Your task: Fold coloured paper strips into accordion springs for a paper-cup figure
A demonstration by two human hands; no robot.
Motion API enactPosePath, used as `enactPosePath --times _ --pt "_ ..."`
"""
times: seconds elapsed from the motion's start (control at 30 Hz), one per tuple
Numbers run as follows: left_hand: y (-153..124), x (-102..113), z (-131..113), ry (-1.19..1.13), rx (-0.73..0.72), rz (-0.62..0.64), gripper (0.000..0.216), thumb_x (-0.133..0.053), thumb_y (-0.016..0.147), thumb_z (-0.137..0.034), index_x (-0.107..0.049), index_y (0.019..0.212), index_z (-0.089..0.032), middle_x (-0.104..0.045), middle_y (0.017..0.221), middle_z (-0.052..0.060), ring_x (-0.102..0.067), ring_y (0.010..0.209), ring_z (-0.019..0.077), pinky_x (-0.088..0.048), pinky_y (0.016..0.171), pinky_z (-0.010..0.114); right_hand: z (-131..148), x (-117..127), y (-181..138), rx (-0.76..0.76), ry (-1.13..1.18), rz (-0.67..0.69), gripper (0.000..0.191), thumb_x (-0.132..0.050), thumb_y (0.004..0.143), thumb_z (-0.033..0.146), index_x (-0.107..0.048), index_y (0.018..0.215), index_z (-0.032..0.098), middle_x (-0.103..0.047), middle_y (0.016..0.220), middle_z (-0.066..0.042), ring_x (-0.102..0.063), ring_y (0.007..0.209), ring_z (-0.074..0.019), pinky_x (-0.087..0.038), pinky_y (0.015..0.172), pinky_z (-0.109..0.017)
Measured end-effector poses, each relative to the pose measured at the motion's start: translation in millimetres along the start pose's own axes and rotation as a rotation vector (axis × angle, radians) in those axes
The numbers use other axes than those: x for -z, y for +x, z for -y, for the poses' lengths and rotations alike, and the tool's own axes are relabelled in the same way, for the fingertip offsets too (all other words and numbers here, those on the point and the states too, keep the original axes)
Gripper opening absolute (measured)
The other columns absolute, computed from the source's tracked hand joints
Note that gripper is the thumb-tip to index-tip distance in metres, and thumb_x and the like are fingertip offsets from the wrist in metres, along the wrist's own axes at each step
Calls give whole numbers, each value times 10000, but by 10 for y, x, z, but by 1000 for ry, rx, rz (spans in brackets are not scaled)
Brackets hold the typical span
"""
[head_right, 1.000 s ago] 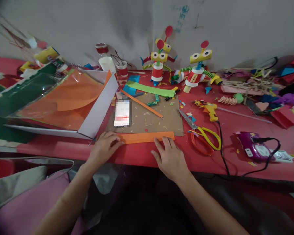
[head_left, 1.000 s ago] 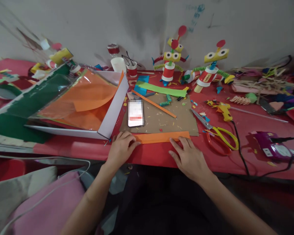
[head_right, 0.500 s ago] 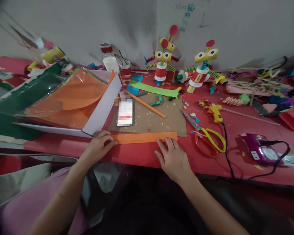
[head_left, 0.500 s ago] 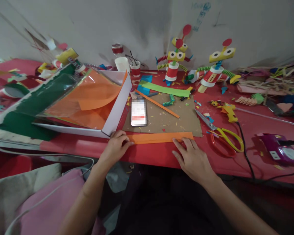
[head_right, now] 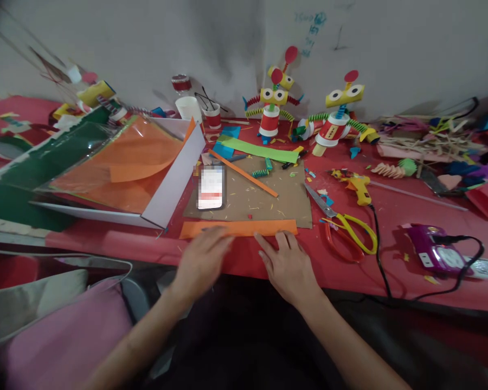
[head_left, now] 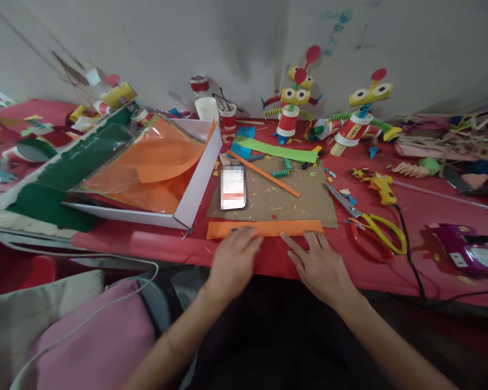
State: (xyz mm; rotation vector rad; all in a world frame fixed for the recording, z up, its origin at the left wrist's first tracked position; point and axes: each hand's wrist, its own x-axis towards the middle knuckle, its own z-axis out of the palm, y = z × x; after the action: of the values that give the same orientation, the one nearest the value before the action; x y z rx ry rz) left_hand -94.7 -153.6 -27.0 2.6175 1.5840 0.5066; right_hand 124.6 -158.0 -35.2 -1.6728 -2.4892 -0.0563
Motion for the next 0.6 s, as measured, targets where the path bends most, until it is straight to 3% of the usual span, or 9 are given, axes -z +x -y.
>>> enactPosePath --times 0.1,0.2,0.33,0.43,0.6 --pt "19 -177 -354 -19 -54 54 556 -398 890 -429 -355 1376 -162 -434 1409 85 -325 1330 244 -233 1111 452 20 17 12 7 -5 17 409 -360 917 353 -457 1314 337 -515 1073 -121 -447 1058 -289 -488 743 -372" --pt "3 -241 -381 -24 -8 70 630 -361 876 -522 -326 1396 -170 -412 1425 71 -304 1345 232 -205 1128 440 30 36 22 6 -3 32 429 -349 918 373 -427 1339 336 -511 1068 -122 -455 1042 -290 -481 770 -397" --pt "-86 -157 -97 -13 11 106 558 -374 872 -521 -394 1359 -251 -411 1427 40 -338 1329 219 -242 1112 430 31 41 26 -4 3 40 435 -348 917 381 -423 1343 336 -510 1063 -123 -470 1010 -290 -476 761 -411" --pt "-178 -62 150 -18 -5 97 532 -413 873 -484 -423 1339 -228 -468 1386 59 -380 1301 222 -280 1087 418 29 32 26 0 1 36 435 -354 915 371 -426 1342 333 -511 1041 -121 -473 991 -287 -476 749 -405" --pt "-260 77 473 20 317 -115 290 -470 874 -360 -602 1083 -210 -633 1133 77 -529 1092 240 -367 973 412 34 9 27 2 -6 17 433 -357 912 362 -434 1337 330 -504 1035 -121 -466 991 -284 -477 739 -395"
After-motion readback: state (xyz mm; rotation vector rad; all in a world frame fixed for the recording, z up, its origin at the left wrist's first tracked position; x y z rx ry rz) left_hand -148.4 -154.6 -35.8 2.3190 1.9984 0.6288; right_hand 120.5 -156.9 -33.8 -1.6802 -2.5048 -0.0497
